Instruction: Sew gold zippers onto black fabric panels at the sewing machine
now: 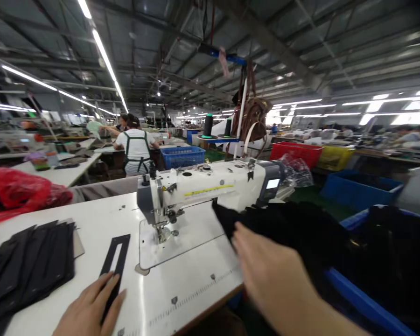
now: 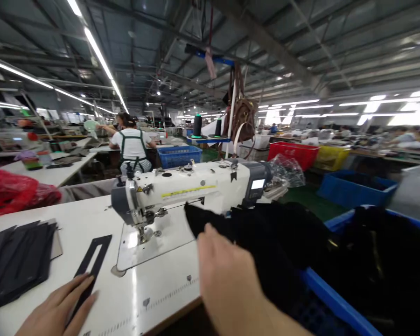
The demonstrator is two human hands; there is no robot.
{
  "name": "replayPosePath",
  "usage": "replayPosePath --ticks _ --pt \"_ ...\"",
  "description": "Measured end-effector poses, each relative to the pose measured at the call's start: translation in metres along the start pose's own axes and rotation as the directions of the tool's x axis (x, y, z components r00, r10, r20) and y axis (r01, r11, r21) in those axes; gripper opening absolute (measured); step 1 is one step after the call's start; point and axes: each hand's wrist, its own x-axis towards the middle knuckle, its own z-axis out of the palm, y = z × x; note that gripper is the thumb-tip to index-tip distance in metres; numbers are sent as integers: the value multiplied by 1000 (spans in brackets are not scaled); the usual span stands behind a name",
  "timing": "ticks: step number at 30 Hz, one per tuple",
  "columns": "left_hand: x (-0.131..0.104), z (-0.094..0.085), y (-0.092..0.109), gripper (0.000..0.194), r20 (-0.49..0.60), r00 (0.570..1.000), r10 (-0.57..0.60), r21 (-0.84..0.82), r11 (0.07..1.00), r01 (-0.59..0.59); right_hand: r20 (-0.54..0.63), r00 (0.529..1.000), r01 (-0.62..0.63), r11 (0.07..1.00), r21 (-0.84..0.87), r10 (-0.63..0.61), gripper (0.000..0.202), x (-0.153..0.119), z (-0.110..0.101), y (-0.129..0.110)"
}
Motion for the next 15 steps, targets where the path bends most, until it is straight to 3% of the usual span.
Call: replayPosePath --ticks 1,3,4,6,8,10,13,15 --pt "-2 -4 1 54 27 1000 9 29 1000 -10 105 993 41 995 88 -50 29 -6 19 -33" --pt "0 -12 8 54 58 998 19 78 997 -23 293 933 112 942 316 -209 25 -17 52 -88" --pt "1 -15 12 52 62 998 18 91 996 -24 328 912 95 906 413 -246 26 -22 62 -105" --pt "4 -20 20 48 71 997 36 95 995 -43 307 921 21 814 581 -242 32 -30 71 -118" --pt "5 -24 25 46 87 995 56 93 994 -64 265 957 -88 756 649 -116 30 -35 68 -104" --pt "5 -25 26 46 102 992 67 92 993 -77 284 958 -213 752 623 37 31 -39 64 -77" --pt "5 -25 24 48 97 992 75 81 993 -83 393 904 -375 756 536 170 29 -44 64 -41" --pt "7 -26 23 48 61 993 99 82 991 -104 456 869 -431 751 500 195 24 -47 68 -33"
